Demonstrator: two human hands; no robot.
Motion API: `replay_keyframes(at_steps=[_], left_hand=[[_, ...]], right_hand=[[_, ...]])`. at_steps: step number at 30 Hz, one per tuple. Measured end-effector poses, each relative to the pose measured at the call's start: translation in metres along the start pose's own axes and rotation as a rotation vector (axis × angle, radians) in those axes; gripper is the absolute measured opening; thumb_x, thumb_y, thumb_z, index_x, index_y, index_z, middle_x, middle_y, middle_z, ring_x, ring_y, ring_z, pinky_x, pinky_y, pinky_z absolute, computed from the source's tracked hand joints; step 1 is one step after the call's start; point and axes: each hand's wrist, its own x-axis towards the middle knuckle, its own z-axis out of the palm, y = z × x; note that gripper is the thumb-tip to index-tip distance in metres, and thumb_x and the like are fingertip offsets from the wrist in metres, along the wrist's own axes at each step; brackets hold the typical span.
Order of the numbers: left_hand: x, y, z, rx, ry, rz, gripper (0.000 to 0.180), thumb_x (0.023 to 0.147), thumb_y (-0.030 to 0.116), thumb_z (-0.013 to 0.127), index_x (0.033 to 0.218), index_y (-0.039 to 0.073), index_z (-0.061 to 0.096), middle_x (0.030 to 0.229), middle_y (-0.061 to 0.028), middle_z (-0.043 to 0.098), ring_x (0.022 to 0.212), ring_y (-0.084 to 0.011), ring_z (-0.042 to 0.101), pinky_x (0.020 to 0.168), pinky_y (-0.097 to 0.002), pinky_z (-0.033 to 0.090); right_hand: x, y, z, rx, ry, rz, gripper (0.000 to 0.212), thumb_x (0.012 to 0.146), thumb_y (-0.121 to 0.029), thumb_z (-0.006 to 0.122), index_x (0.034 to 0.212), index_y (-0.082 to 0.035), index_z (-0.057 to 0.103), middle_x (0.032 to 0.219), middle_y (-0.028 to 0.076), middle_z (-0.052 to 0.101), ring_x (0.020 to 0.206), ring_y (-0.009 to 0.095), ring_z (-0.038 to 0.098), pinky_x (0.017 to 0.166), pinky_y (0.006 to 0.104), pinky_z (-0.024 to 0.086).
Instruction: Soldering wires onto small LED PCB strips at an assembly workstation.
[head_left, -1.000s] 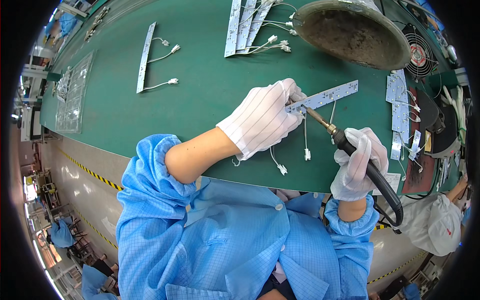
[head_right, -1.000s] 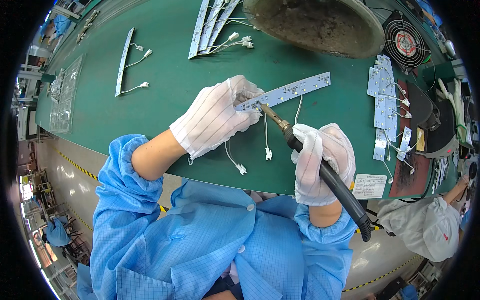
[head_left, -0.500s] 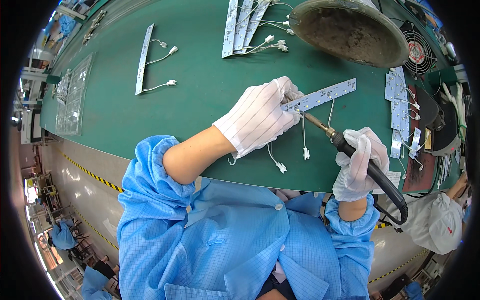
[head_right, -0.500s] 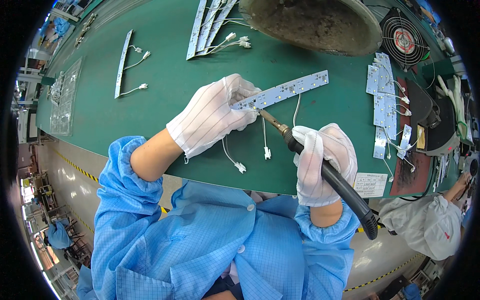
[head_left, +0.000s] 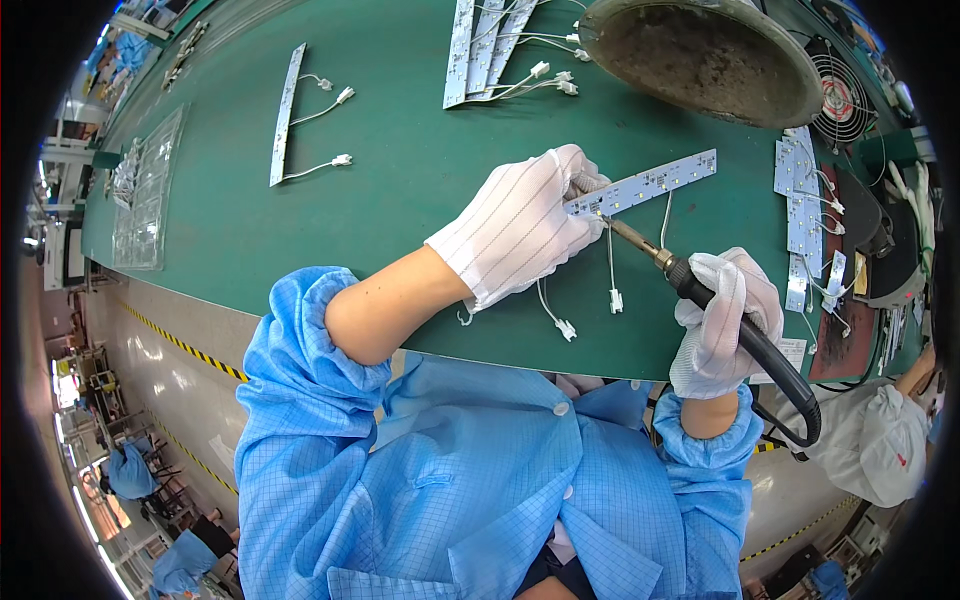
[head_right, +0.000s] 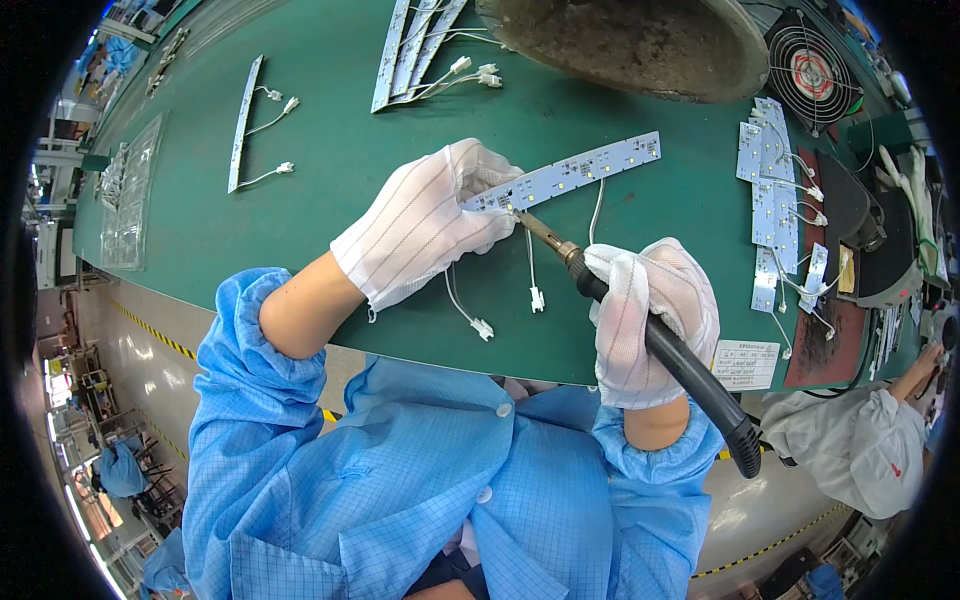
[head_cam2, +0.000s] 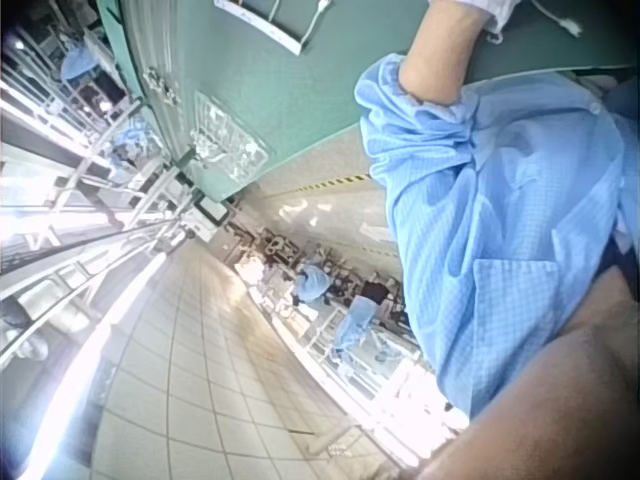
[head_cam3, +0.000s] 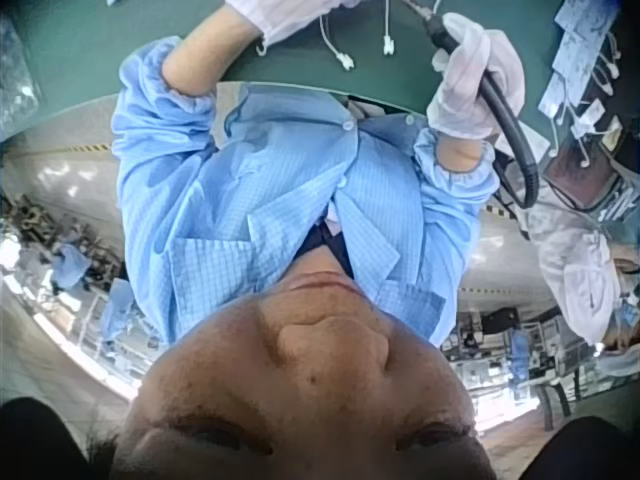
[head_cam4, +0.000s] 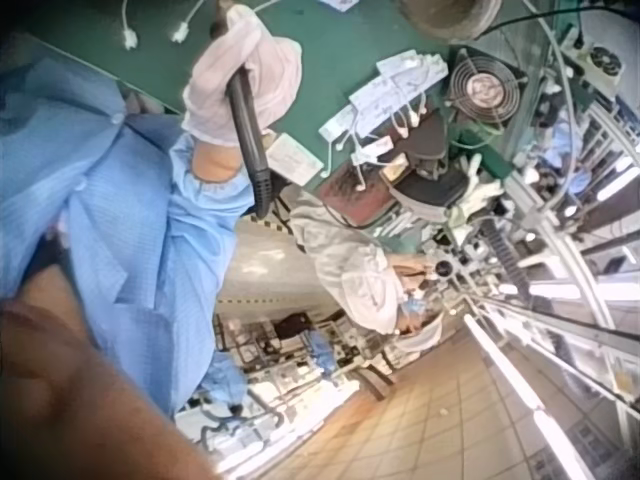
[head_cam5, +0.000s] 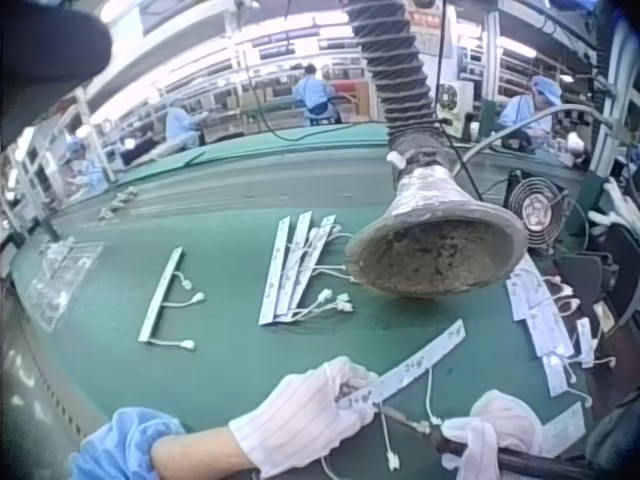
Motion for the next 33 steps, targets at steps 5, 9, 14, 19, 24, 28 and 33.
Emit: replay_keyframes(at_steps=[5,9,14,19,24,28,33], left_hand=[[0.0,0.002,-0.002,-0.02,-0.008,-0.039,0.025,0.077,0.016,0.062,0.091,-0.003,0.053,0.079,-0.0188,0.063,0.073,-0.0336,0.061,0.065,-0.0372,0.049],[0.0,0.006,-0.008,0.018,-0.039,-0.034,0.027,0.077,0.018,0.063,0.091,-0.002,0.053,0.078,-0.0188,0.063,0.072,-0.0324,0.062,0.065,-0.0371,0.049],[-0.002,0.017,-0.035,0.513,-0.316,0.01,0.057,0.072,0.052,0.066,0.092,-0.001,0.061,0.081,-0.0179,0.063,0.079,-0.0314,0.061,0.07,-0.0387,0.048],[-0.002,0.024,-0.003,0.456,-0.052,0.023,0.057,0.072,0.047,0.068,0.105,0.0,0.058,0.086,-0.0186,0.063,0.084,-0.0323,0.061,0.072,-0.0391,0.049],[0.002,0.024,0.002,0.33,-0.17,-0.142,0.044,0.077,0.033,0.066,0.103,-0.002,0.058,0.088,-0.0217,0.062,0.078,-0.0366,0.06,0.07,-0.0406,0.049],[0.001,0.016,-0.009,0.002,-0.224,-0.325,0.036,0.078,0.029,0.063,0.09,-0.006,0.061,0.078,-0.0238,0.059,0.073,-0.0372,0.058,0.068,-0.0405,0.046],[-0.002,0.009,-0.003,0.047,-0.086,-0.159,0.036,0.078,0.029,0.063,0.086,-0.005,0.059,0.072,-0.0218,0.056,0.07,-0.0376,0.055,0.064,-0.0411,0.045]], right_hand=[[0.002,0.002,0.002,-0.061,0.017,-0.093,0.022,0.081,0.001,0.05,0.102,0.007,0.055,0.084,0.018,0.062,0.069,0.022,0.057,0.061,0.0329,0.048],[0.002,0.002,-0.003,0.002,-0.005,-0.041,0.023,0.085,-0.002,0.054,0.106,0.005,0.051,0.087,0.017,0.061,0.07,0.022,0.058,0.061,0.0307,0.05],[0.0,0.006,-0.003,-0.418,0.133,-0.184,0.033,0.088,-0.011,0.057,0.116,0.0,0.042,0.09,0.014,0.059,0.073,0.021,0.061,0.062,0.0275,0.054],[0.007,0.001,0.0,-0.684,0.161,-0.333,0.03,0.087,-0.008,0.057,0.113,0.0,0.043,0.088,0.013,0.06,0.071,0.021,0.061,0.058,0.0266,0.053],[0.005,0.008,0.0,-0.654,0.219,-0.374,0.031,0.089,-0.018,0.057,0.104,0.008,0.049,0.088,0.015,0.057,0.07,0.022,0.06,0.055,0.0297,0.052],[0.002,0.004,0.001,-0.208,0.147,-0.179,0.03,0.084,0.001,0.056,0.112,0.001,0.044,0.088,0.015,0.059,0.07,0.021,0.059,0.06,0.0278,0.053],[0.0,-0.002,0.004,0.059,0.107,-0.049,0.018,0.086,-0.005,0.051,0.101,0.004,0.053,0.086,0.019,0.06,0.07,0.023,0.056,0.06,0.0305,0.049]])
